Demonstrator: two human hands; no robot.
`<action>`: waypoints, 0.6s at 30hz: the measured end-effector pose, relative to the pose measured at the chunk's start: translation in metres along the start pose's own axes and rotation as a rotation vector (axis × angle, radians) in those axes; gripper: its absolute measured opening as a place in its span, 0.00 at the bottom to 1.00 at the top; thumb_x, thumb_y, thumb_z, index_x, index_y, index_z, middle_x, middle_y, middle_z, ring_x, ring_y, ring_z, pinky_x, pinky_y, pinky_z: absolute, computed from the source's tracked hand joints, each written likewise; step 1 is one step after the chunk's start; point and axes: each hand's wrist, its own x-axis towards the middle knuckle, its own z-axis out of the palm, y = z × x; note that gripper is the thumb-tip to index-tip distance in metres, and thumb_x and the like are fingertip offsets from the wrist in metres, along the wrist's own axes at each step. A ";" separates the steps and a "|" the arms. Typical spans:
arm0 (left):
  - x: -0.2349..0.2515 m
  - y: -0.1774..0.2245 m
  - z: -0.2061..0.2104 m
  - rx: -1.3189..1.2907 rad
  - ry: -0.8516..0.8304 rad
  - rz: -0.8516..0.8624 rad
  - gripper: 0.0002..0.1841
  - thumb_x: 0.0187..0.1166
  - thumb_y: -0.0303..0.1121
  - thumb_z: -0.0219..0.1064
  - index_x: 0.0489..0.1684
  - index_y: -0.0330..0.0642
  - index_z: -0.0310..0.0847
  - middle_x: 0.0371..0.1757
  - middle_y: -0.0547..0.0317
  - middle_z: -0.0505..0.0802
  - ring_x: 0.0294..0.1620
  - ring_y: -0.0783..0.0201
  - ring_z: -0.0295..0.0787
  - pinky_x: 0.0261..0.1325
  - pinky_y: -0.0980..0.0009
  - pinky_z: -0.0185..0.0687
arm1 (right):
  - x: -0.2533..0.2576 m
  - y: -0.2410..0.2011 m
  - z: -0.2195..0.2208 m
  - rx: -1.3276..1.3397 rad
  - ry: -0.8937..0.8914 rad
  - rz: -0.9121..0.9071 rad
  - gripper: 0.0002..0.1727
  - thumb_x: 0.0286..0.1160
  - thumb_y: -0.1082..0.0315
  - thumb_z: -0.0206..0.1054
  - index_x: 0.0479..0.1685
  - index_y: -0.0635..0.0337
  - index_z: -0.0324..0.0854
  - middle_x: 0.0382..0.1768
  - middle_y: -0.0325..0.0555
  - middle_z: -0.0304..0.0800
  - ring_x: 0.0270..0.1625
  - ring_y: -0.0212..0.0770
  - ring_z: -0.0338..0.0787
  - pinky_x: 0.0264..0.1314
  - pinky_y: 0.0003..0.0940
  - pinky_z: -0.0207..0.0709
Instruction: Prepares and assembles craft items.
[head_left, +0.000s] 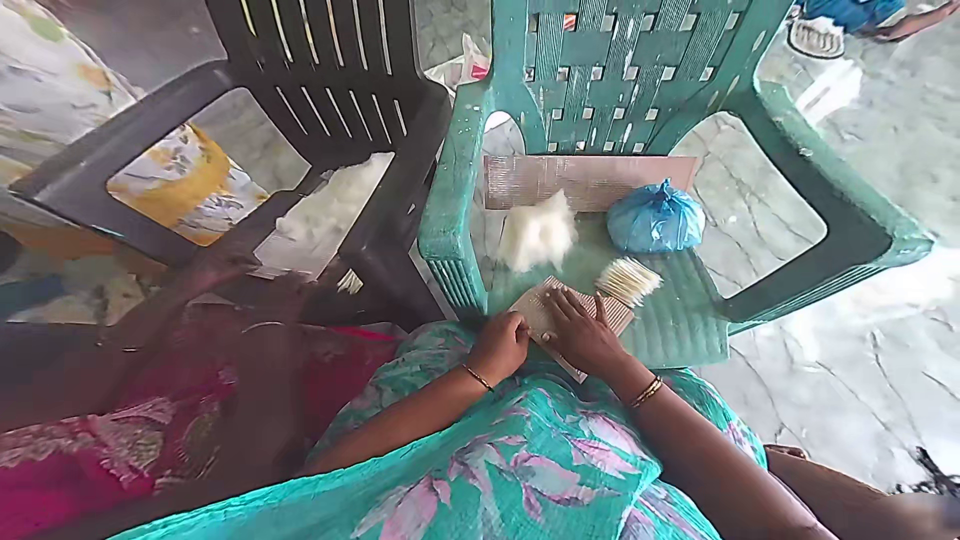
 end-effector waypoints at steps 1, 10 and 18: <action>-0.002 0.000 0.000 -0.003 -0.008 -0.005 0.17 0.89 0.34 0.56 0.62 0.30 0.83 0.61 0.40 0.89 0.66 0.50 0.86 0.74 0.57 0.76 | -0.005 -0.001 0.000 -0.023 -0.044 -0.008 0.42 0.89 0.42 0.50 0.97 0.51 0.44 0.97 0.44 0.41 0.98 0.46 0.38 0.91 0.72 0.17; -0.020 0.000 0.009 0.044 -0.221 0.094 0.19 0.91 0.34 0.53 0.59 0.25 0.83 0.56 0.35 0.90 0.63 0.44 0.87 0.72 0.51 0.76 | -0.081 0.019 0.020 -0.141 -0.050 -0.128 0.46 0.82 0.42 0.60 0.94 0.58 0.52 0.95 0.49 0.49 0.97 0.51 0.48 0.88 0.78 0.28; -0.011 -0.006 -0.001 -0.088 -0.017 0.025 0.18 0.91 0.34 0.54 0.60 0.27 0.83 0.58 0.37 0.90 0.63 0.48 0.87 0.73 0.54 0.77 | -0.063 0.028 0.002 -0.007 0.238 -0.060 0.37 0.87 0.45 0.56 0.89 0.57 0.64 0.89 0.49 0.65 0.93 0.55 0.60 0.88 0.79 0.33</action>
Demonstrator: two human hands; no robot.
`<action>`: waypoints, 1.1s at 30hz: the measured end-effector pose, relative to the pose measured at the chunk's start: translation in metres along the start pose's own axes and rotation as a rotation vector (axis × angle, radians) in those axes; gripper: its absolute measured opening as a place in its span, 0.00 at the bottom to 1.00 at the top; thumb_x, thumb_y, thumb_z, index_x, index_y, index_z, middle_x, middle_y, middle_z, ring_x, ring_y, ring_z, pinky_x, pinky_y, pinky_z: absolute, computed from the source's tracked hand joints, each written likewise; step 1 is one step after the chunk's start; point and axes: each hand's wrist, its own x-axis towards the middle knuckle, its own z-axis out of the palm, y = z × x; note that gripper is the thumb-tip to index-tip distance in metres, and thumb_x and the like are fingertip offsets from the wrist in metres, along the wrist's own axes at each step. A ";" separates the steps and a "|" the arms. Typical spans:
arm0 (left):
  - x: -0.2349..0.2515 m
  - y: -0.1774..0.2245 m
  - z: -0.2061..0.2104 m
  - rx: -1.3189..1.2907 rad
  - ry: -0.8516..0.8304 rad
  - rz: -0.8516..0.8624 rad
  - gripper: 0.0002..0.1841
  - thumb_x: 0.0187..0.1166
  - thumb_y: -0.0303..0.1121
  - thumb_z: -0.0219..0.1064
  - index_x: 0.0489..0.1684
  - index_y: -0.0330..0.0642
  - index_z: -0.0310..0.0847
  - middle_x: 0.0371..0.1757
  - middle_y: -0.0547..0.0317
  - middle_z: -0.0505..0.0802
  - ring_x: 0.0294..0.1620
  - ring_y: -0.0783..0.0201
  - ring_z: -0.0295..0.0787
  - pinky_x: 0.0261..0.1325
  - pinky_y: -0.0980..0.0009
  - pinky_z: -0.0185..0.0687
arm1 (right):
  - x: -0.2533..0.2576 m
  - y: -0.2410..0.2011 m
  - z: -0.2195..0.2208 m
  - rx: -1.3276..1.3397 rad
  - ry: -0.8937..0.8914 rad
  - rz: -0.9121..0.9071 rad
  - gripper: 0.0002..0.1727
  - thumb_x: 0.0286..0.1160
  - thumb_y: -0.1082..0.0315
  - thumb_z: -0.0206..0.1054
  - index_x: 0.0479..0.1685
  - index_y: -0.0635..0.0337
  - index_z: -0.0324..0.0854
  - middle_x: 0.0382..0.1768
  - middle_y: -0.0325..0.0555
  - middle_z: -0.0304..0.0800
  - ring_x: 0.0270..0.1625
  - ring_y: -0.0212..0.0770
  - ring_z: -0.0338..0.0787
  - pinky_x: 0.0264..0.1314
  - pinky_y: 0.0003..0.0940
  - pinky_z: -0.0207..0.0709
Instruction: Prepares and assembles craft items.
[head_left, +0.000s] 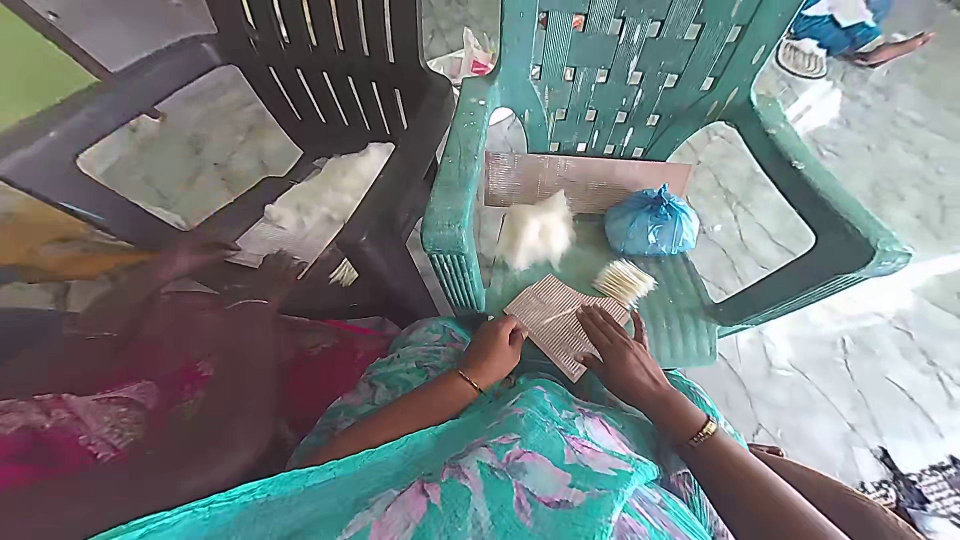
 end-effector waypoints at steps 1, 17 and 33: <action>0.003 -0.002 -0.001 0.018 0.013 -0.007 0.18 0.92 0.34 0.53 0.60 0.28 0.83 0.58 0.37 0.90 0.64 0.48 0.87 0.74 0.54 0.76 | 0.014 -0.004 -0.001 -0.004 -0.054 0.041 0.39 0.88 0.42 0.53 0.92 0.56 0.59 0.92 0.48 0.59 0.95 0.53 0.53 0.90 0.75 0.30; -0.006 -0.003 0.016 0.126 -0.211 0.140 0.18 0.90 0.34 0.54 0.59 0.25 0.82 0.59 0.34 0.89 0.66 0.43 0.86 0.74 0.51 0.75 | -0.020 -0.015 0.014 -0.132 -0.266 -0.125 0.46 0.81 0.40 0.60 0.94 0.57 0.55 0.95 0.46 0.53 0.96 0.49 0.52 0.88 0.79 0.30; 0.008 -0.010 0.003 0.146 0.037 0.031 0.15 0.90 0.33 0.56 0.54 0.30 0.84 0.55 0.39 0.90 0.63 0.46 0.88 0.71 0.50 0.79 | 0.060 -0.025 0.024 -0.067 -0.193 -0.104 0.40 0.87 0.47 0.57 0.95 0.54 0.51 0.96 0.44 0.48 0.98 0.46 0.44 0.91 0.73 0.23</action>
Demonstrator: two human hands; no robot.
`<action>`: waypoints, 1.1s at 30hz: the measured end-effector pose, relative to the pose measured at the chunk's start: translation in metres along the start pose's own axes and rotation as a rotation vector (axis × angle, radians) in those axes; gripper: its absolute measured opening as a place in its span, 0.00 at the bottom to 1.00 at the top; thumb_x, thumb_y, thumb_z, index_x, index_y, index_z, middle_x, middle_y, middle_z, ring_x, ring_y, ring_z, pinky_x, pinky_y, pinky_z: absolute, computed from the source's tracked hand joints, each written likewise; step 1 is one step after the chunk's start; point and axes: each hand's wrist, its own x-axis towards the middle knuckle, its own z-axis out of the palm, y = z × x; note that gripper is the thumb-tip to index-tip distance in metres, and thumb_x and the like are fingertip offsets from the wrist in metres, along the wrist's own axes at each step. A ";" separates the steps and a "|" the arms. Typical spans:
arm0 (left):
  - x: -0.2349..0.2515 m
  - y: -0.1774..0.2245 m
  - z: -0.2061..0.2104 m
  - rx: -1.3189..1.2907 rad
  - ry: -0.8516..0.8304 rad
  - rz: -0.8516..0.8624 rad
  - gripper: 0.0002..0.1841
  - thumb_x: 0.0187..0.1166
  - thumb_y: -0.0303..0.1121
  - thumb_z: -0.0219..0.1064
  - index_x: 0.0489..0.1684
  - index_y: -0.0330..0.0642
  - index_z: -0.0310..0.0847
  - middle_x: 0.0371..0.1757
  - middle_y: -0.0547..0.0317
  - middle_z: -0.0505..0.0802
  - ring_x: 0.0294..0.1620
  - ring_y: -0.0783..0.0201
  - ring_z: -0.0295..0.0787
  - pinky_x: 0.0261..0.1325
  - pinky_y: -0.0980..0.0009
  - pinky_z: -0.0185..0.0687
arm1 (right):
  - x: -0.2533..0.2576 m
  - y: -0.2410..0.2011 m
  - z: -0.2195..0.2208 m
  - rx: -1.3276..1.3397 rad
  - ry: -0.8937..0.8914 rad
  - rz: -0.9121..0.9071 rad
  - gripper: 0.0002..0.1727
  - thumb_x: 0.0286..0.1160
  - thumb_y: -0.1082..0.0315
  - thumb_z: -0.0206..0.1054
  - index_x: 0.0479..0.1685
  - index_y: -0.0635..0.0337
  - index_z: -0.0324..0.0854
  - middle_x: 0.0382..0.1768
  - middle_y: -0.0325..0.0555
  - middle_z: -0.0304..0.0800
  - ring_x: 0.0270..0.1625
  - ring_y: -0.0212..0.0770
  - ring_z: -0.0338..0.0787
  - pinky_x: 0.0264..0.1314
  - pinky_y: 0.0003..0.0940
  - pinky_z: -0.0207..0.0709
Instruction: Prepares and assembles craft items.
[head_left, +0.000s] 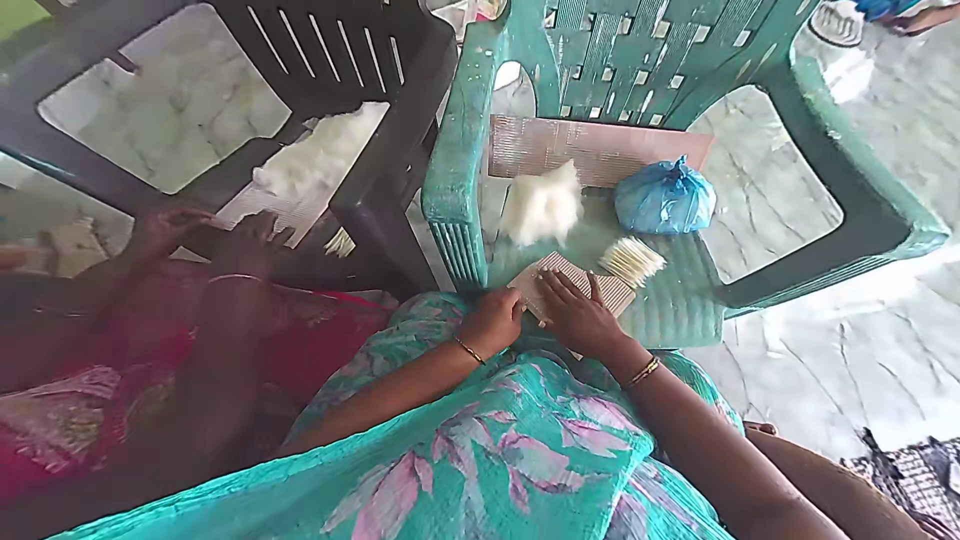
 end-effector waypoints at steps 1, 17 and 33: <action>-0.001 0.000 0.000 -0.012 -0.015 0.008 0.15 0.90 0.33 0.56 0.55 0.29 0.84 0.56 0.39 0.90 0.63 0.46 0.88 0.72 0.50 0.79 | -0.004 0.000 -0.001 -0.013 -0.039 -0.002 0.41 0.88 0.44 0.54 0.96 0.53 0.49 0.97 0.43 0.45 0.98 0.46 0.42 0.91 0.73 0.22; -0.027 0.003 0.010 -0.095 0.039 0.185 0.14 0.88 0.31 0.58 0.48 0.27 0.87 0.49 0.38 0.92 0.56 0.45 0.90 0.65 0.49 0.82 | -0.097 0.011 0.011 0.091 0.626 -0.039 0.15 0.80 0.60 0.66 0.56 0.55 0.93 0.60 0.46 0.95 0.67 0.53 0.91 0.76 0.75 0.63; -0.039 0.022 0.000 0.007 0.061 0.429 0.15 0.86 0.31 0.58 0.44 0.27 0.88 0.46 0.38 0.93 0.53 0.44 0.92 0.62 0.50 0.84 | -0.090 0.008 0.007 -0.046 0.787 -0.057 0.08 0.76 0.69 0.67 0.32 0.50 0.91 0.33 0.40 0.95 0.52 0.47 0.94 0.72 0.65 0.68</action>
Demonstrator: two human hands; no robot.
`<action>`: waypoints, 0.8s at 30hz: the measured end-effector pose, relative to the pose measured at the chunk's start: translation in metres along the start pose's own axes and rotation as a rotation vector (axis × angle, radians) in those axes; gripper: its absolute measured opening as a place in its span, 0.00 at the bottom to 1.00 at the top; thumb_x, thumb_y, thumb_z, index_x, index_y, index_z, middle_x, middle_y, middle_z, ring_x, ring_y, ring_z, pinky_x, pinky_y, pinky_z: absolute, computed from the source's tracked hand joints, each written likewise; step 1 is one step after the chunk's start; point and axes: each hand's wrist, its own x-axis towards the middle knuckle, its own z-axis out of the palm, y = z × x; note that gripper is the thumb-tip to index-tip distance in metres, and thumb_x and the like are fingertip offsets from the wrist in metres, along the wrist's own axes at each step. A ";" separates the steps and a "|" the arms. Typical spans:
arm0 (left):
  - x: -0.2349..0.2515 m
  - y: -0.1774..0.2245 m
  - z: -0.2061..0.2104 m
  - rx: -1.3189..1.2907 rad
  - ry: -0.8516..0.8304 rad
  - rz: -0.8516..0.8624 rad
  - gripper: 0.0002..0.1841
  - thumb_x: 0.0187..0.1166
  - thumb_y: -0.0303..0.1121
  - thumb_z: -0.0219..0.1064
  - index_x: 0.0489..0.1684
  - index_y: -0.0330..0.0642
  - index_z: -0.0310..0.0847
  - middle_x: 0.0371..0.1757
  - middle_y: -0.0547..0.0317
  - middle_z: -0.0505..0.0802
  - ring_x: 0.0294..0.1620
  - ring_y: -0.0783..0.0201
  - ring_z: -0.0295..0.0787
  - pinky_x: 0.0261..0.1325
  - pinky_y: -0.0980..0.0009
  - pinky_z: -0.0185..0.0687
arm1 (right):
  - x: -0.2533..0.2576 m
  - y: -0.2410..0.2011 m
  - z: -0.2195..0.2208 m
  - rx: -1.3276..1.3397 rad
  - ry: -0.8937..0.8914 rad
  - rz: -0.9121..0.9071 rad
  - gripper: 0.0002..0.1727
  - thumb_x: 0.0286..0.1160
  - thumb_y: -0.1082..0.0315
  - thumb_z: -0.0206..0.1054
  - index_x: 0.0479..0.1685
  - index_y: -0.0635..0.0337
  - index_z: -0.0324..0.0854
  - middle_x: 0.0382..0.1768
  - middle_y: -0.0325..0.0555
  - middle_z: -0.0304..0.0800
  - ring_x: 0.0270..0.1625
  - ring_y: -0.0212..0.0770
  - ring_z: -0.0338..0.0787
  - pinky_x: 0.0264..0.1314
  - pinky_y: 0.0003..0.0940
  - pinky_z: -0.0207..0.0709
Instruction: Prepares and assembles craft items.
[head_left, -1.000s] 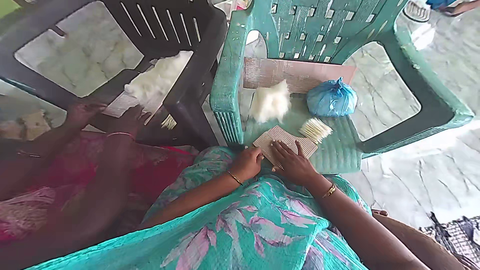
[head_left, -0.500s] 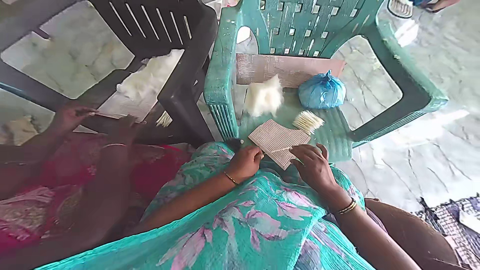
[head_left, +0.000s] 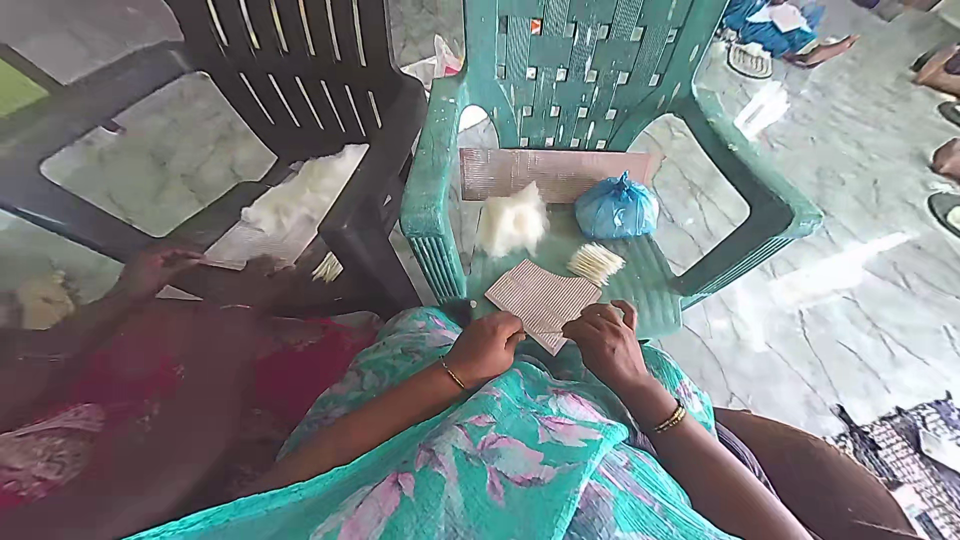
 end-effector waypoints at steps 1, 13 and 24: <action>0.000 -0.001 -0.001 0.007 -0.013 0.001 0.15 0.86 0.31 0.58 0.44 0.27 0.88 0.47 0.38 0.93 0.54 0.44 0.92 0.63 0.50 0.83 | -0.004 0.003 -0.002 -0.015 0.006 0.003 0.08 0.75 0.69 0.67 0.32 0.50 0.91 0.33 0.40 0.95 0.51 0.48 0.94 0.72 0.65 0.68; 0.000 -0.046 0.007 -0.057 0.077 -0.173 0.17 0.89 0.34 0.56 0.51 0.28 0.87 0.52 0.38 0.92 0.57 0.48 0.90 0.68 0.55 0.80 | 0.050 0.094 -0.016 0.071 -0.096 0.736 0.14 0.85 0.63 0.64 0.52 0.63 0.91 0.57 0.61 0.92 0.71 0.66 0.82 0.76 0.71 0.61; 0.003 -0.062 0.020 -0.038 0.150 -0.005 0.17 0.88 0.36 0.57 0.47 0.32 0.89 0.46 0.42 0.94 0.51 0.50 0.93 0.60 0.58 0.86 | 0.086 0.139 0.024 -0.019 -0.287 0.721 0.15 0.88 0.63 0.60 0.53 0.61 0.91 0.59 0.64 0.90 0.71 0.70 0.80 0.72 0.76 0.62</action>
